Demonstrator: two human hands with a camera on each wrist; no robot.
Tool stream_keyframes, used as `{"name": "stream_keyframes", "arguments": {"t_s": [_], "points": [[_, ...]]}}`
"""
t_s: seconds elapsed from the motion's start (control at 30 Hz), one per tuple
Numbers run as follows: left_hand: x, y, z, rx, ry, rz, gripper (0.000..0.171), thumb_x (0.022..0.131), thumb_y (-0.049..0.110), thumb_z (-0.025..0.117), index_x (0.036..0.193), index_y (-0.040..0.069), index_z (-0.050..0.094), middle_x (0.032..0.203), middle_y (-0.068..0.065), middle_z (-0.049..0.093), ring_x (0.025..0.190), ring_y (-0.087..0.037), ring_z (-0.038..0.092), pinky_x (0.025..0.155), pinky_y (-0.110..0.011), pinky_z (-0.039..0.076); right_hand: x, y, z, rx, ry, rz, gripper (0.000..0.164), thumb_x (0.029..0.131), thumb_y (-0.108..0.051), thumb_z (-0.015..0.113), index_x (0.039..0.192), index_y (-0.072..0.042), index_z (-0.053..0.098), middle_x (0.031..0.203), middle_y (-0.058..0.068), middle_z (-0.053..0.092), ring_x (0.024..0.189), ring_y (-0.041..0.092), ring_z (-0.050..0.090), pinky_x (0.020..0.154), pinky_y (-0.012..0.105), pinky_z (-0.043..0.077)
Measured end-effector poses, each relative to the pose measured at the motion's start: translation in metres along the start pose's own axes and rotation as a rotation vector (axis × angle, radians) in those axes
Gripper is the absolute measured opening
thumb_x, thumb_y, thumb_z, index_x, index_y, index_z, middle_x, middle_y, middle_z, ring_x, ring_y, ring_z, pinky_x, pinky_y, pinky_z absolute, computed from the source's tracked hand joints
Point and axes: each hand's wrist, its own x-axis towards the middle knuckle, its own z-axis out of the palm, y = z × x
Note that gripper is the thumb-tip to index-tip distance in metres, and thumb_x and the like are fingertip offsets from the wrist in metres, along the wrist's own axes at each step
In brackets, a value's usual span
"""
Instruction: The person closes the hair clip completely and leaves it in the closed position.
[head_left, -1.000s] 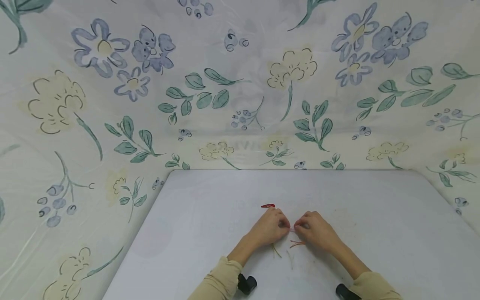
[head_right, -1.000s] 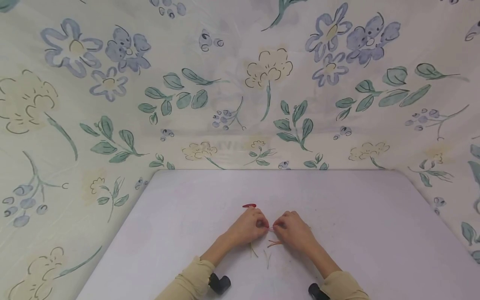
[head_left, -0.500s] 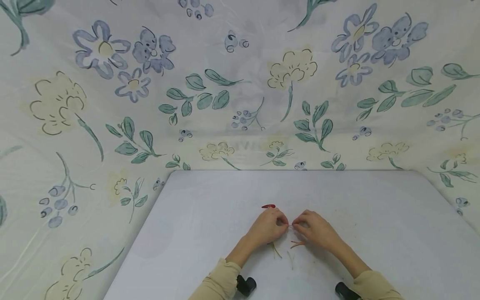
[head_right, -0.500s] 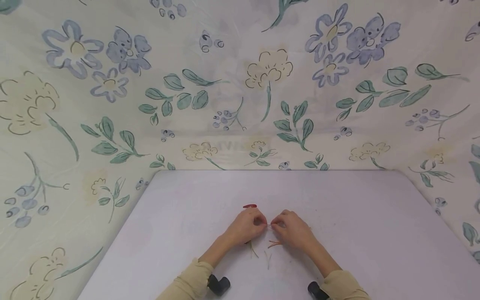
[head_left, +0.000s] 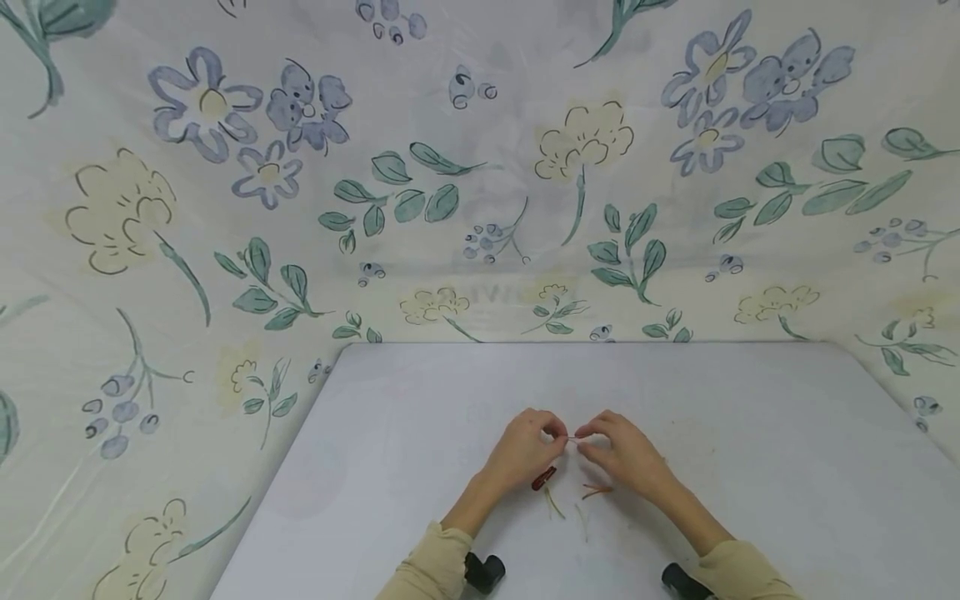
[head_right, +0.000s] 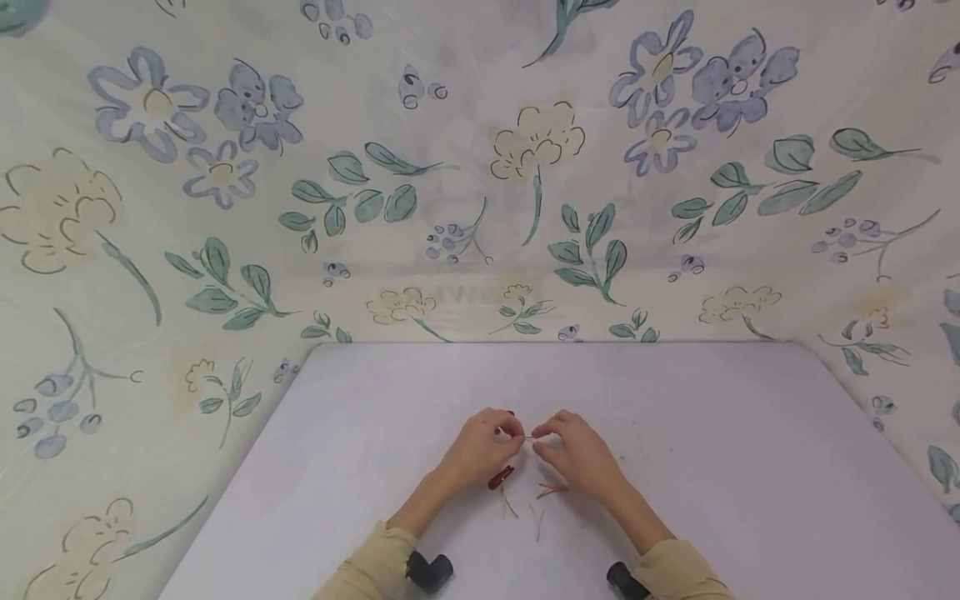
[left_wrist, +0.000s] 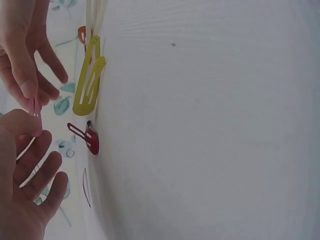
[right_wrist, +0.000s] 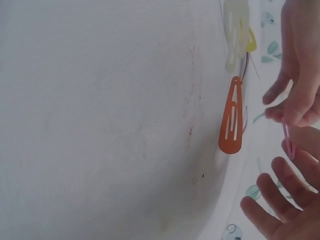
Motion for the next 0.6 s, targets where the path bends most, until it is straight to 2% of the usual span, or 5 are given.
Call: {"name": "stream_keyframes", "arguments": {"t_s": [0.33, 0.6], "points": [[-0.002, 0.001, -0.01, -0.085, 0.141, 0.048, 0.004, 0.088, 0.01, 0.069, 0.088, 0.014, 0.068, 0.086, 0.003, 0.066, 0.09, -0.015, 0.06, 0.078, -0.031, 0.05, 0.004, -0.009, 0.005, 0.071, 0.138, -0.013, 0.016, 0.086, -0.011, 0.075, 0.103, -0.01, 0.074, 0.098, 0.001, 0.066, 0.096, 0.023, 0.065, 0.086, 0.044, 0.055], [-0.003, 0.005, -0.019, -0.17, 0.243, 0.062, 0.005, 0.087, 0.006, 0.069, 0.09, 0.011, 0.069, 0.087, 0.0, 0.066, 0.087, -0.016, 0.061, 0.079, -0.037, 0.054, 0.008, -0.02, 0.01, 0.193, 0.279, -0.045, 0.019, 0.086, -0.007, 0.076, 0.105, -0.009, 0.073, 0.096, 0.001, 0.065, 0.093, 0.022, 0.066, 0.084, 0.044, 0.057]]}}
